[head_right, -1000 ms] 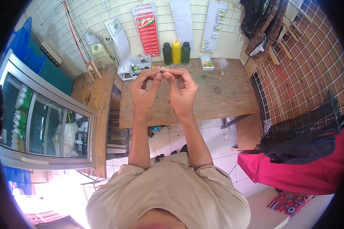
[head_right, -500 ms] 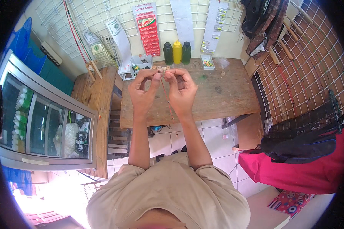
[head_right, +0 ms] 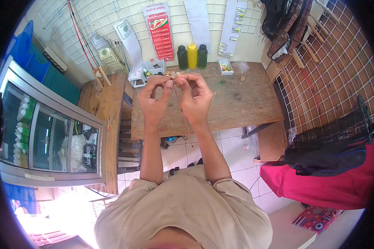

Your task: The recorder is assembling or repairing a fishing rod by attaching components to the blank at a workbench.

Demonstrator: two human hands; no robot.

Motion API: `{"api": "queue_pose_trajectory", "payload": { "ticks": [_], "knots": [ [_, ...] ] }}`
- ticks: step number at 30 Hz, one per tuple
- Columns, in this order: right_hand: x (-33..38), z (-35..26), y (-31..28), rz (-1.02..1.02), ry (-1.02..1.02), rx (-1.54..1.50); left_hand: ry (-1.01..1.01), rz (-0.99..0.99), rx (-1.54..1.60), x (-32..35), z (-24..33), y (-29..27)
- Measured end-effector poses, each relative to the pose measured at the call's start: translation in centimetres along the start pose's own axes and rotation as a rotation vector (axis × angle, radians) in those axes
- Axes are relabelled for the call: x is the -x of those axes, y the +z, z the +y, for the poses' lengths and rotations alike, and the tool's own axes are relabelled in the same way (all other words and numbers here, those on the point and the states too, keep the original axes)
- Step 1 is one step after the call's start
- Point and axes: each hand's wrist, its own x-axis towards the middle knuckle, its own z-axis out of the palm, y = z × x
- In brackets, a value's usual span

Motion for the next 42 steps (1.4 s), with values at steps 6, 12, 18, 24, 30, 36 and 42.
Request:
{"api": "queue_pose_trajectory", "payload": {
  "ticks": [6,12,18,24,30,36,42],
  "knots": [
    [0.2,-0.2,0.3,0.024,0.007,-0.013,0.028,-0.011,-0.029,0.0,-0.3,-0.2],
    [-0.6,-0.8,-0.4,-0.008,-0.081,0.197,0.035,-0.04,-0.1,0.0,-0.2,-0.2],
    [-1.2,-2.2,-0.6,-0.156,-0.247,0.536,0.066,-0.062,-0.22,0.0,-0.2,-0.4],
    [-1.5,-2.0,-0.8,-0.203,-0.216,0.606,0.048,-0.077,-0.223,0.2,-0.9,-0.3],
    [-1.7,0.3,-1.6,-0.168,-0.029,0.264,0.004,-0.064,-0.213,0.6,-1.8,0.1],
    [-2.2,0.7,-1.4,-0.133,0.006,0.239,-0.033,-0.084,-0.186,1.1,-2.7,0.1],
    [-2.8,1.4,-1.5,-0.119,0.052,0.198,-0.189,-0.135,-0.001,1.3,-2.9,0.5]
  ]
}}
